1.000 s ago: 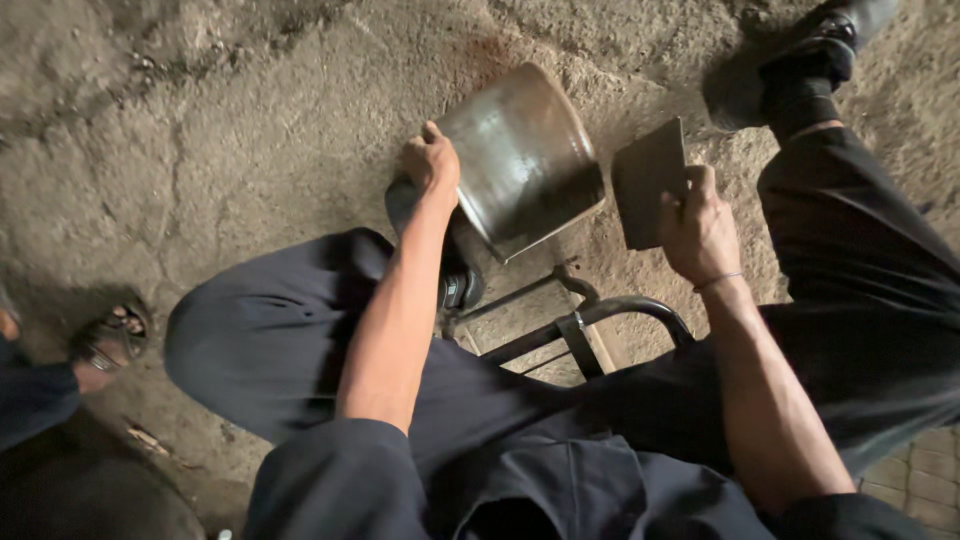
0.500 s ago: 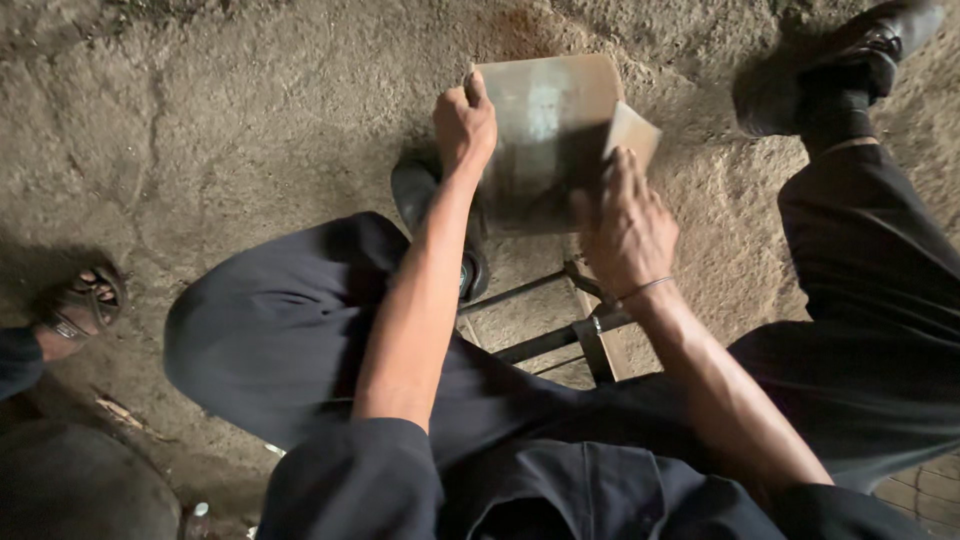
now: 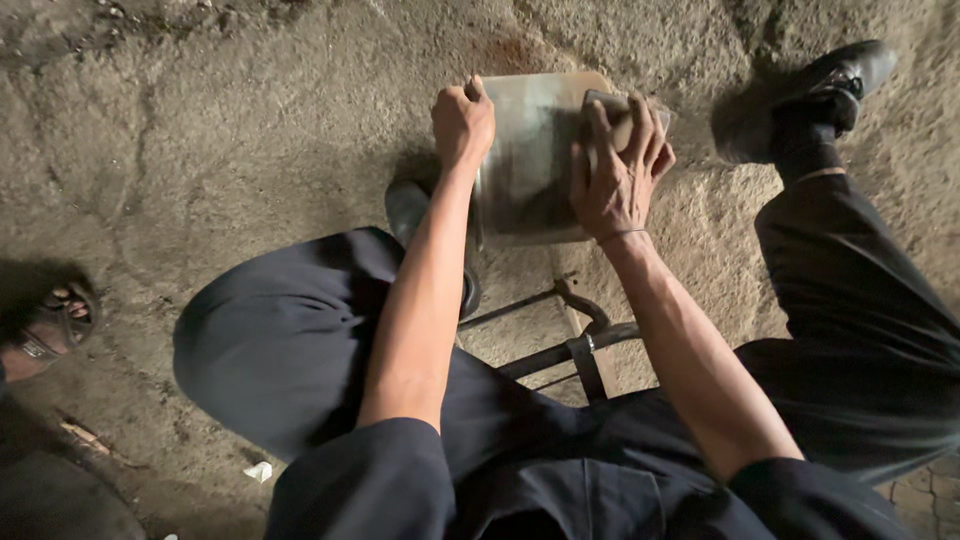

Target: The person sits on the ground and scrubs the exterior of a metal container with a dark abrasive pad. The person repeatedly rubs the sides and top of the container, rotating it to access different areas.

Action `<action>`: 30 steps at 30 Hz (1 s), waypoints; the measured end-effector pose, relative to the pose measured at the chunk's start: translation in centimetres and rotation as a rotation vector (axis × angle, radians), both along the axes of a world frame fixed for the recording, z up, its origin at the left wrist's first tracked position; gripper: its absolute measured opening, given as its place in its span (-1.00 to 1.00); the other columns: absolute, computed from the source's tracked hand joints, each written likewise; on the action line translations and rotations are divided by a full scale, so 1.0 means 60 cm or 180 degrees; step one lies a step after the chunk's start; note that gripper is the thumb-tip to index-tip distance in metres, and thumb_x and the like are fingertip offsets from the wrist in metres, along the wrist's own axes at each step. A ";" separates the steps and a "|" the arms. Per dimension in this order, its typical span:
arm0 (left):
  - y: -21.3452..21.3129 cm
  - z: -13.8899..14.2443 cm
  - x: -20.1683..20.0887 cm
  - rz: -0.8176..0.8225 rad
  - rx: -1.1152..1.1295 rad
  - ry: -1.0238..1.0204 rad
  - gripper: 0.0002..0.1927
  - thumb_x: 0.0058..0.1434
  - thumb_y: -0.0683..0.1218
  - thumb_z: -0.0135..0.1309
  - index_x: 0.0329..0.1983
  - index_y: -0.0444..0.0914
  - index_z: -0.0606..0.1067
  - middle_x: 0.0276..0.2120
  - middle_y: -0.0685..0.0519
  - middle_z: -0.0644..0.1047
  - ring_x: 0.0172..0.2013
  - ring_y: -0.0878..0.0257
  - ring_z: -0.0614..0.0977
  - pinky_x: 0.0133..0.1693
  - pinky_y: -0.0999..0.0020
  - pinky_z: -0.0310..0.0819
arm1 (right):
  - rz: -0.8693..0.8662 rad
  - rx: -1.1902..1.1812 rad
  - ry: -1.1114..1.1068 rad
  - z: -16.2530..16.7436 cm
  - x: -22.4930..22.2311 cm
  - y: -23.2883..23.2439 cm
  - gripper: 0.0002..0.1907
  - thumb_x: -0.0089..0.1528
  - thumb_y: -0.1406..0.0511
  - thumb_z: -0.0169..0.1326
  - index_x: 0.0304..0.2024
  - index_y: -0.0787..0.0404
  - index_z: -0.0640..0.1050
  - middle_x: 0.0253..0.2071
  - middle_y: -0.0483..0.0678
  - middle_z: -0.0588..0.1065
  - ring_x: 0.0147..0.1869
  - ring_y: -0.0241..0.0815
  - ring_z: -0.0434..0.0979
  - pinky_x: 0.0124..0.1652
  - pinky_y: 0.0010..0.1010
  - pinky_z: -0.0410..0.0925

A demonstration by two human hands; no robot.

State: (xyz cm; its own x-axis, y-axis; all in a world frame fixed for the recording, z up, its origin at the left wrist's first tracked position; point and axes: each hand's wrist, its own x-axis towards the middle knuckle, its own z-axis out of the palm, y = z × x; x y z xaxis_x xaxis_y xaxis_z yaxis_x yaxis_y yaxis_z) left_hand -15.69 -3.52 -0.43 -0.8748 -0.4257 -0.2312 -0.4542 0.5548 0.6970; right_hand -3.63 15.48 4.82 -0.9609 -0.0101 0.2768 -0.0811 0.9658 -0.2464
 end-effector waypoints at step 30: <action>0.039 -0.023 -0.031 0.0129 -0.0858 -0.0138 -0.59 0.34 0.13 -0.13 -0.30 -0.24 0.56 -0.30 -0.21 0.64 -0.28 -0.19 0.70 -0.24 -0.06 0.59 | 0.0155 -0.0031 -0.1250 0.028 -0.040 0.040 -0.42 0.52 0.08 -0.39 0.57 0.00 0.22 0.60 0.28 0.02 0.68 0.16 -0.09 0.43 0.46 -0.31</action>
